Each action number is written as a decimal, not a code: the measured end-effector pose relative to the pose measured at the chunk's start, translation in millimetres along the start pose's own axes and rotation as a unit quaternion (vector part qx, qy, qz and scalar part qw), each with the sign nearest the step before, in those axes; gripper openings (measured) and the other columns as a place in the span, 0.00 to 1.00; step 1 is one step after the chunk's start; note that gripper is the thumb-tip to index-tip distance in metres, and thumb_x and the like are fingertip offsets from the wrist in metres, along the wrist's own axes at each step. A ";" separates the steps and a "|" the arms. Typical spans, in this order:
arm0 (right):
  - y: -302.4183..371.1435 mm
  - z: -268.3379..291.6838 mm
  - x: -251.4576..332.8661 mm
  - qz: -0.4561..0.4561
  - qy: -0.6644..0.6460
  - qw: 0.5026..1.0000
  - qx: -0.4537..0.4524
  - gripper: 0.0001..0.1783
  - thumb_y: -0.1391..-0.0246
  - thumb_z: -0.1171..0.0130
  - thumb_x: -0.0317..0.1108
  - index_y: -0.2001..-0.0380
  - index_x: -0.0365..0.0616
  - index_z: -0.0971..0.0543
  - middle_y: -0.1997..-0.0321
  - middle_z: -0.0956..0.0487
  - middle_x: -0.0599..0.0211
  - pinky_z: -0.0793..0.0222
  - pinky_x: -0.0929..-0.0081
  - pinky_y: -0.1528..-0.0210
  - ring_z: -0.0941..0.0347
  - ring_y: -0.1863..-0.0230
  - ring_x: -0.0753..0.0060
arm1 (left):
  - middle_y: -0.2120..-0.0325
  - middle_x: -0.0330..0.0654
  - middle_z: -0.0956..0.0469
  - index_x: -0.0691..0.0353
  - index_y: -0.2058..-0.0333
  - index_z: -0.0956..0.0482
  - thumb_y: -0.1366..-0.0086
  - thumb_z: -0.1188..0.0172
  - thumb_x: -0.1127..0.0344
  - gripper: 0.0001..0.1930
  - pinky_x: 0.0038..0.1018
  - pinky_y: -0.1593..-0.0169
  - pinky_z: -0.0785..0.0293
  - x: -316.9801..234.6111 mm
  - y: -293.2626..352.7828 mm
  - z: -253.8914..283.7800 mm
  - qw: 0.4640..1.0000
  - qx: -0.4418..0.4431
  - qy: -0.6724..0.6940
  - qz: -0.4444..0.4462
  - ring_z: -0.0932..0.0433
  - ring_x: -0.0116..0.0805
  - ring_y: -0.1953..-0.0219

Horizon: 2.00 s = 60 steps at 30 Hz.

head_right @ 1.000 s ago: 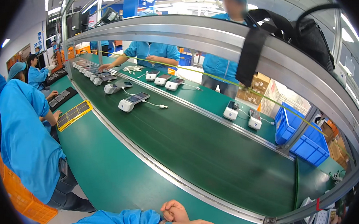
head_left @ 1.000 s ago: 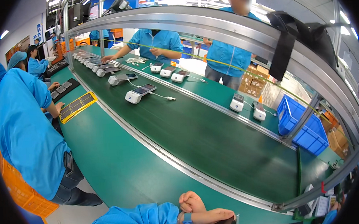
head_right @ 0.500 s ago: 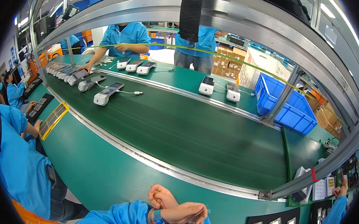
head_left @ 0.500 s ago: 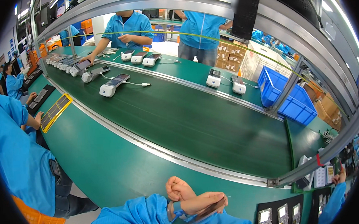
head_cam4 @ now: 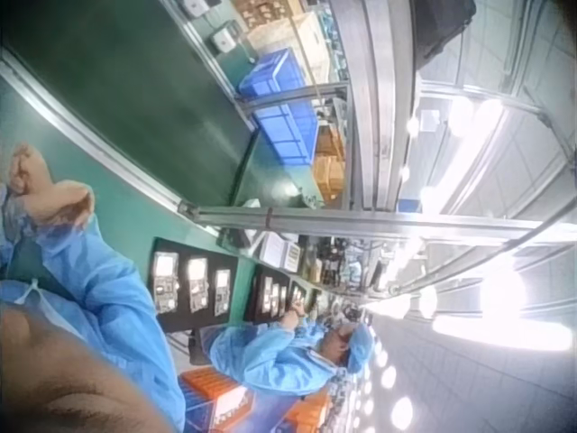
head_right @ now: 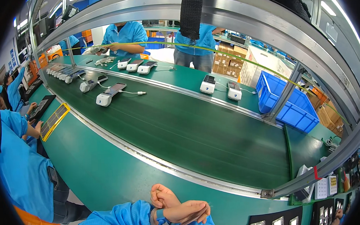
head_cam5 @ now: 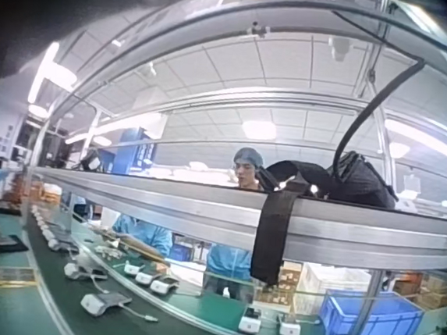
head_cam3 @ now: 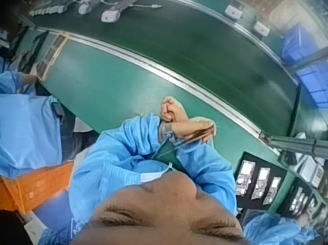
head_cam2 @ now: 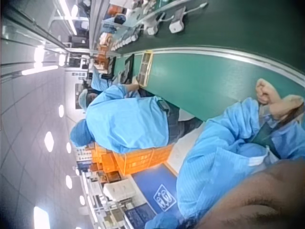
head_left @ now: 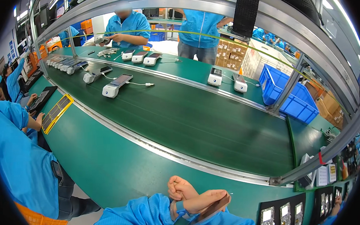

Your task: Assembling internal components and applying protective films to electronic devices on a production line.

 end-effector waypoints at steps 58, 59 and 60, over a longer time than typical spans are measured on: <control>-1.4 -1.4 1.9 -0.009 0.125 0.991 -0.055 0.15 0.48 0.60 0.16 0.58 0.37 0.30 0.70 0.22 0.55 0.32 0.76 0.74 0.28 0.76 0.67 | 0.59 0.45 0.22 0.63 0.55 0.27 0.29 0.54 0.51 0.19 0.35 0.53 0.27 -128.5 275.2 60.6 0.763 -0.556 -0.076 -0.322 0.24 0.35 0.60; -2.9 -1.7 2.1 -0.002 0.105 0.992 -0.071 0.15 0.49 0.60 0.15 0.59 0.37 0.29 0.70 0.23 0.54 0.32 0.76 0.74 0.28 0.76 0.67 | 0.57 0.45 0.23 0.61 0.54 0.27 0.28 0.55 0.52 0.19 0.34 0.52 0.28 -132.3 303.2 61.1 0.752 -0.555 -0.082 -0.346 0.24 0.37 0.57; -0.9 -8.5 0.1 0.002 0.110 0.992 -0.066 0.15 0.49 0.60 0.15 0.59 0.37 0.29 0.70 0.23 0.54 0.32 0.76 0.74 0.28 0.76 0.67 | 0.53 0.45 0.24 0.60 0.49 0.29 0.28 0.56 0.52 0.19 0.37 0.47 0.30 -119.7 352.6 90.2 0.741 -0.508 -0.044 -0.437 0.25 0.40 0.52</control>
Point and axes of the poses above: each hand's wrist, its own y-axis away from the middle knuckle, its own z-axis out of the back of the hand, x = y × z, the point moved 7 cm from there along -y, towards the middle knuckle
